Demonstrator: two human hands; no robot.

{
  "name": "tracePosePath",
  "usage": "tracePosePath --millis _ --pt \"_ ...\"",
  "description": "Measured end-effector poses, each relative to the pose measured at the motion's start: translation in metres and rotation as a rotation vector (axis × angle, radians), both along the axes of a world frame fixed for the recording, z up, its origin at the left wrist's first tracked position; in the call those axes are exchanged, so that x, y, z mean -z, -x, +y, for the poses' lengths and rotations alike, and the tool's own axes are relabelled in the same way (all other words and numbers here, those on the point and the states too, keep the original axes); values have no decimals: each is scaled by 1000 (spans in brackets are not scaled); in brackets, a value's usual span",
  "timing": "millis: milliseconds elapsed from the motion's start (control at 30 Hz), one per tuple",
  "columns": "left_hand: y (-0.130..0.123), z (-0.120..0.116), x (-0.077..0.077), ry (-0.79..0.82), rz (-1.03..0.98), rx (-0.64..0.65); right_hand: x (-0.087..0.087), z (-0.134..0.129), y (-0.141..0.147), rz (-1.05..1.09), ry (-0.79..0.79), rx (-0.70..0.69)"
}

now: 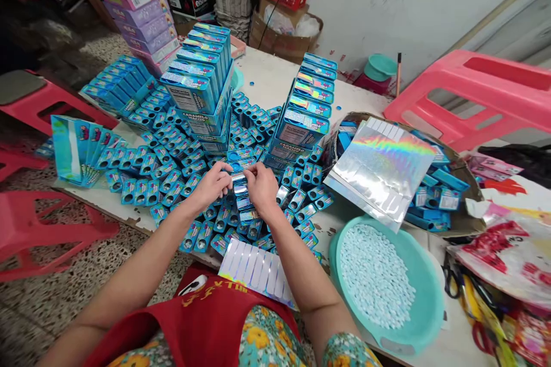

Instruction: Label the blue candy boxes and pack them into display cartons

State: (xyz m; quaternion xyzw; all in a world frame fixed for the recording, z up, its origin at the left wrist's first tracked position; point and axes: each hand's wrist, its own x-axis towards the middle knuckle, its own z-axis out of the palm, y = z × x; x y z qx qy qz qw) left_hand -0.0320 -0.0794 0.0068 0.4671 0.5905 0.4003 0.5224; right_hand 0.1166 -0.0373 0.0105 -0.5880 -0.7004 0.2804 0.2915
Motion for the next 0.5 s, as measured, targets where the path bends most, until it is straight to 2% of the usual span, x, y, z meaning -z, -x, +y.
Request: tracePosePath --millis 133,300,500 --pt "3 3 2 -13 9 -3 1 6 -1 -11 -78 27" --pt "6 5 3 -3 35 12 8 9 -2 94 38 -36" --pt "6 4 4 26 45 26 10 11 -3 174 134 21"
